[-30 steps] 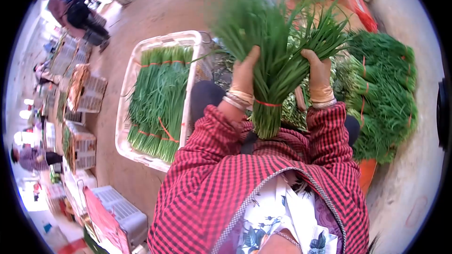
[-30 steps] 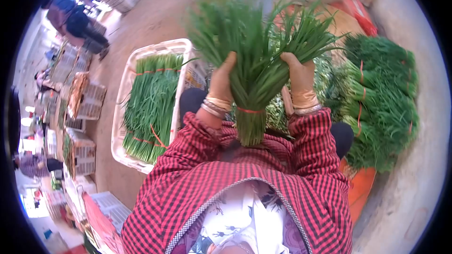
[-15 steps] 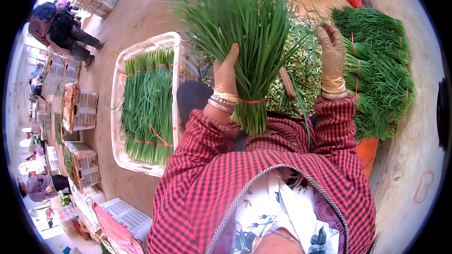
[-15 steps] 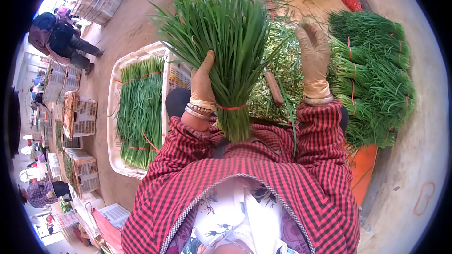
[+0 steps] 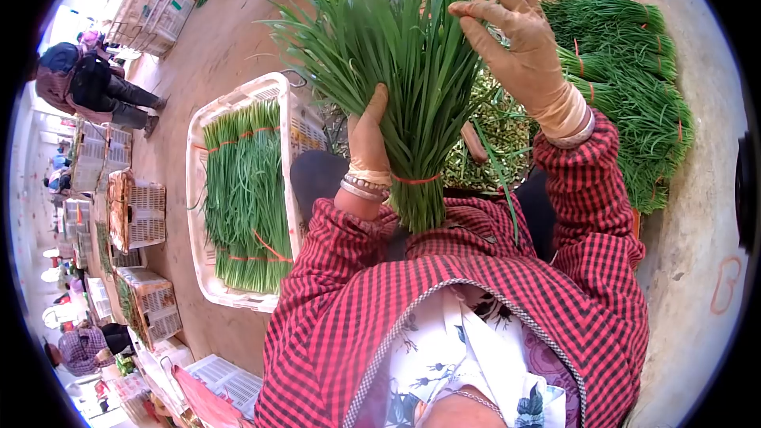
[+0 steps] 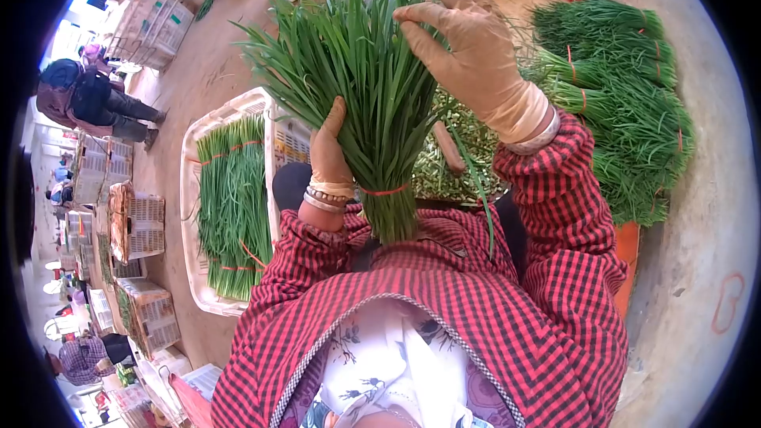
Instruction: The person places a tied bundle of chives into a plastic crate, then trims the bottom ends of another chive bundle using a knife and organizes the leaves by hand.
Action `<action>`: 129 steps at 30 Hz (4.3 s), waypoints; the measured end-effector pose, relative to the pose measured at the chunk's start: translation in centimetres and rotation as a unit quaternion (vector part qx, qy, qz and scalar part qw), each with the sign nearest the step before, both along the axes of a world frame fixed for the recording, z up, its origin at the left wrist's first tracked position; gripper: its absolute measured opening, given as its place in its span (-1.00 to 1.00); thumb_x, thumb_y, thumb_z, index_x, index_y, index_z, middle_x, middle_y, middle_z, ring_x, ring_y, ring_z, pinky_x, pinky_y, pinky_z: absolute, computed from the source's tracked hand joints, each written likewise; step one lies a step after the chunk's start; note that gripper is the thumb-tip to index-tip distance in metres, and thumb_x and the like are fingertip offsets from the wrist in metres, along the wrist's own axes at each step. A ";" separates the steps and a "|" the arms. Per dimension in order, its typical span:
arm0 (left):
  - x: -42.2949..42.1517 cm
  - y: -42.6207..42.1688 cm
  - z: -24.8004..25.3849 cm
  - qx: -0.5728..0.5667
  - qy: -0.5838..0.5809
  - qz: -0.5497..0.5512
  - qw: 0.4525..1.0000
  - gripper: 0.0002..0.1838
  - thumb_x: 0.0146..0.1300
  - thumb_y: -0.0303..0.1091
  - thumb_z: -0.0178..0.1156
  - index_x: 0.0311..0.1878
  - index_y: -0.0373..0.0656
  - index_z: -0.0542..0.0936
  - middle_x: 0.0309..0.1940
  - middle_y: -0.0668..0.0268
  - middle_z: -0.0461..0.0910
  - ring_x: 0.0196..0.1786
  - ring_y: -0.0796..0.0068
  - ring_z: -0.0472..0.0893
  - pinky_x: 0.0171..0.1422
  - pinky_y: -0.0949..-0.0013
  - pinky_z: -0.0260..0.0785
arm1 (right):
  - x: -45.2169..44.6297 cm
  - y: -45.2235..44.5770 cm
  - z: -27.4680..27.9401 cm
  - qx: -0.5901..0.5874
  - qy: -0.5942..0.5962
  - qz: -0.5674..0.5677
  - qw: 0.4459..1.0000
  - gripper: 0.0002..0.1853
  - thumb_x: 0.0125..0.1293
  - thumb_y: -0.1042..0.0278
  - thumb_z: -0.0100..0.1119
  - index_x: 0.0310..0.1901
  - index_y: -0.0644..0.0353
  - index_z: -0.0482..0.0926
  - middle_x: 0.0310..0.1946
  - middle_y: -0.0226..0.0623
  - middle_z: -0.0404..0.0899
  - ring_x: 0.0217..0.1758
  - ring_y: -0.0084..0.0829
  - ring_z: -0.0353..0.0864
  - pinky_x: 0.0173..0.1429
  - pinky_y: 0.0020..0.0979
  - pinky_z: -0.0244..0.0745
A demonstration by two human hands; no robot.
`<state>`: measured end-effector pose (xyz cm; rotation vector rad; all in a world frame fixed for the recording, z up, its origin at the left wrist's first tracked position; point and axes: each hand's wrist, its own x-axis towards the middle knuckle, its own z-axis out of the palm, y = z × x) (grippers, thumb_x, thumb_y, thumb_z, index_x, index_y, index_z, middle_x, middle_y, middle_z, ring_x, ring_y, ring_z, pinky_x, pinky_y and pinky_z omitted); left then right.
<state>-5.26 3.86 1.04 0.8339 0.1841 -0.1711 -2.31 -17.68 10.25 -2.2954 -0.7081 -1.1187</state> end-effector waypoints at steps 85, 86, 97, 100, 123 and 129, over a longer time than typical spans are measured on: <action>2.9 3.9 -2.8 0.414 -0.103 -0.210 0.880 -0.64 0.33 -0.16 0.26 -0.10 -0.33 0.68 -0.17 0.28 0.69 -0.11 0.55 0.62 0.09 0.43 0.40 | -6.3 3.3 -14.7 0.504 0.504 0.171 0.681 -0.44 0.16 0.26 0.42 0.17 0.27 0.51 0.05 -0.28 0.61 0.07 -0.43 0.57 0.20 -0.35 0.46; 3.0 3.7 -3.8 0.415 -0.102 -0.211 0.879 -0.64 0.33 -0.16 0.26 -0.10 -0.33 0.68 -0.17 0.28 0.69 -0.11 0.55 0.62 0.09 0.43 0.40 | -6.2 3.4 -14.6 0.505 0.503 0.171 0.680 -0.44 0.16 0.26 0.42 0.17 0.27 0.51 0.05 -0.28 0.61 0.07 -0.43 0.57 0.20 -0.35 0.46; 3.9 -0.4 -4.3 0.393 -0.185 -0.045 0.900 -0.63 0.29 -0.22 0.30 0.04 -0.27 0.60 -0.11 0.31 0.68 -0.10 0.47 0.64 0.00 0.39 0.45 | -3.7 5.3 -10.4 0.536 0.412 0.231 0.700 -0.54 0.19 0.34 0.42 0.09 0.29 0.53 -0.06 -0.33 0.63 -0.04 -0.51 0.57 0.10 -0.43 0.48; 3.6 -1.1 -3.9 0.329 -0.197 -0.013 0.924 -0.65 0.29 -0.21 0.31 0.03 -0.23 0.61 -0.14 0.34 0.69 -0.12 0.55 0.60 0.00 0.41 0.43 | -2.3 3.4 -11.2 0.622 0.389 0.198 0.650 -0.64 0.20 0.45 0.37 0.02 0.31 0.56 -0.08 -0.34 0.63 -0.07 -0.45 0.60 0.07 -0.43 0.49; 2.4 2.8 -4.5 0.190 -0.027 0.072 0.979 -0.59 0.32 -0.25 0.26 0.08 -0.37 0.51 -0.08 0.09 0.63 -0.15 0.24 0.69 -0.09 0.20 0.61 | -4.0 -7.6 -12.3 0.668 0.233 -0.015 0.706 -0.85 0.35 0.35 0.23 -0.08 0.12 0.64 -0.17 -0.39 0.66 -0.06 -0.50 0.63 0.04 -0.42 0.55; 1.4 1.9 -2.6 0.148 0.000 0.021 0.989 -0.53 0.31 -0.24 0.27 0.12 -0.41 0.48 -0.06 0.13 0.60 -0.15 0.31 0.65 -0.04 0.28 0.57 | -5.2 -4.5 -5.4 0.127 0.100 -0.076 0.984 -0.85 0.21 0.40 0.30 -0.20 0.16 0.71 -0.11 -0.28 0.67 0.11 -0.23 0.55 0.29 -0.31 0.35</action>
